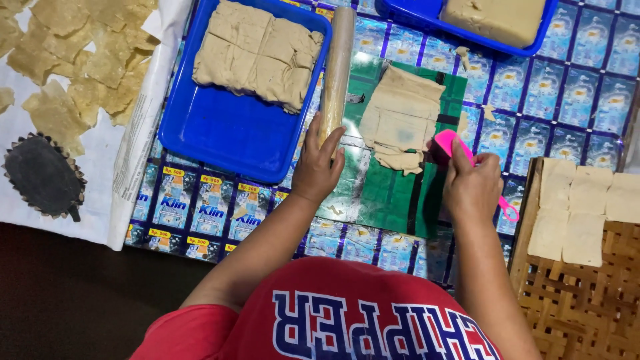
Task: Preparing and cutting thin sheets of dough to make crackers.
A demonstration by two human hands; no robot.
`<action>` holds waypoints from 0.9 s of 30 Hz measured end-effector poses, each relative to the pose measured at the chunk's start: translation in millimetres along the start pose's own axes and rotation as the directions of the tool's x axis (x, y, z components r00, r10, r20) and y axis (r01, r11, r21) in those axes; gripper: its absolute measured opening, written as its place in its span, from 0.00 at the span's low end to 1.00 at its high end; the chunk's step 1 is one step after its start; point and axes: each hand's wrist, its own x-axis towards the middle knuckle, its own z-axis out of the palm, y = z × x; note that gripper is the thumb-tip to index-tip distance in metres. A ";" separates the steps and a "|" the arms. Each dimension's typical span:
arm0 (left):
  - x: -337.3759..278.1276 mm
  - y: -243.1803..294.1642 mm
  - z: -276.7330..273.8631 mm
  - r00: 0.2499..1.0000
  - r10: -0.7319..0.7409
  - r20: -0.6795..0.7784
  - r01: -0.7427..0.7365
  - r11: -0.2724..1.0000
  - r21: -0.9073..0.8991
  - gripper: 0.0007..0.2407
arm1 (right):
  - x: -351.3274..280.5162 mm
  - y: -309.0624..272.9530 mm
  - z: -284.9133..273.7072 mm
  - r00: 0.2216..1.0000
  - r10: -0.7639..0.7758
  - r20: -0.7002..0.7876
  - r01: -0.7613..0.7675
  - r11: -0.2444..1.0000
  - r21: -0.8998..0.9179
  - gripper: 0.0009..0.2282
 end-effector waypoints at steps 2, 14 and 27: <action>0.9 1.8 -1.2 1.000 0.005 0.003 -0.005 1.000 0.005 0.18 | -20.8 4.5 4.4 0.999 0.014 0.052 -0.010 0.997 -0.072 0.16; 1.0 4.3 -2.7 1.000 0.001 0.007 -0.001 1.000 0.014 0.17 | 44.0 -6.7 48.8 0.999 0.050 -0.002 -0.050 0.997 -0.062 0.09; 0.7 6.0 -3.2 1.000 0.007 -0.005 -0.007 1.000 -0.009 0.17 | -12.5 -4.1 19.7 0.814 0.410 0.411 -0.573 0.683 0.453 0.09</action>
